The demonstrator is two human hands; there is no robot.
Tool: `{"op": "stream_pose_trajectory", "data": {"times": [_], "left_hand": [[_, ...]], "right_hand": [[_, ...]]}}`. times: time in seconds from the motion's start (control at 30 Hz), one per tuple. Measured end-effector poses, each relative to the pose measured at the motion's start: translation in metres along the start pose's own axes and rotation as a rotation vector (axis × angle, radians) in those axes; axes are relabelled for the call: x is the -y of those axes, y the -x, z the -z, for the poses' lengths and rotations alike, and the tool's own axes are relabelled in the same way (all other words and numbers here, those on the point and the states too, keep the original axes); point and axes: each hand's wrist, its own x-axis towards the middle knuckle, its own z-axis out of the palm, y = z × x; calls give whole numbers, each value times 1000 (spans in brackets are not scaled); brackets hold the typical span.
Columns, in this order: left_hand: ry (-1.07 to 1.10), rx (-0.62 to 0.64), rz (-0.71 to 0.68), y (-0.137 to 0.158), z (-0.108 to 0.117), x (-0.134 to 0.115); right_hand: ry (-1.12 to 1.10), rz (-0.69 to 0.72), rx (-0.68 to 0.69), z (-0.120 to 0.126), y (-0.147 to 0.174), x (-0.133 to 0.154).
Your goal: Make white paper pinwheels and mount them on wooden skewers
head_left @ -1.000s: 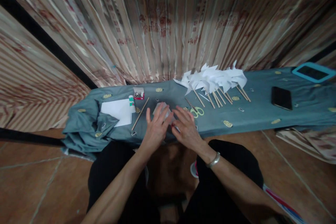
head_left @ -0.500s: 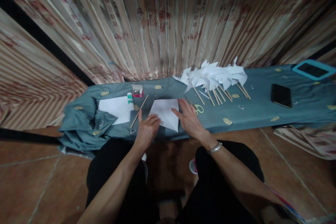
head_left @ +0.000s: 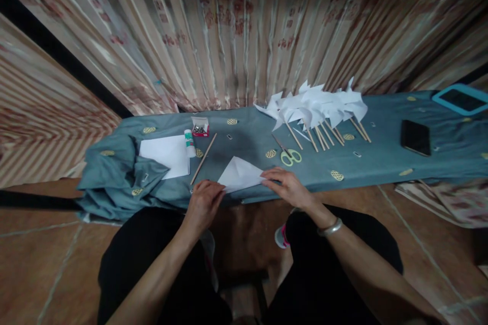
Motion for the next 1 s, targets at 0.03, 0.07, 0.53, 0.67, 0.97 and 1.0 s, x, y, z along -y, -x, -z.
{"op": "stream_pose_trajectory", "data": {"times": [0.03,0.07,0.53,0.67,0.97,1.0], "left_hand": [[25,0,37,0,-1,2],[47,2,81,-1,-2,3],[-236,109,-186,-13,-9,-27],[-269,199,-206,-6,-24,-34],[-290,286,-150,-12,-26,-29],[-287,291,-148,-13,-26,-29]], "right_hand": [[-25,-42,-14,-1,-1,0],[-40,-86,-24,-1,-3,0],[-94,-357,-136,-11,-19,1],[-70,-396,-146,-10,-19,6],[-7,-420,-173,-10,-18,9],[-3,-421,-174,-10,-18,9]]}}
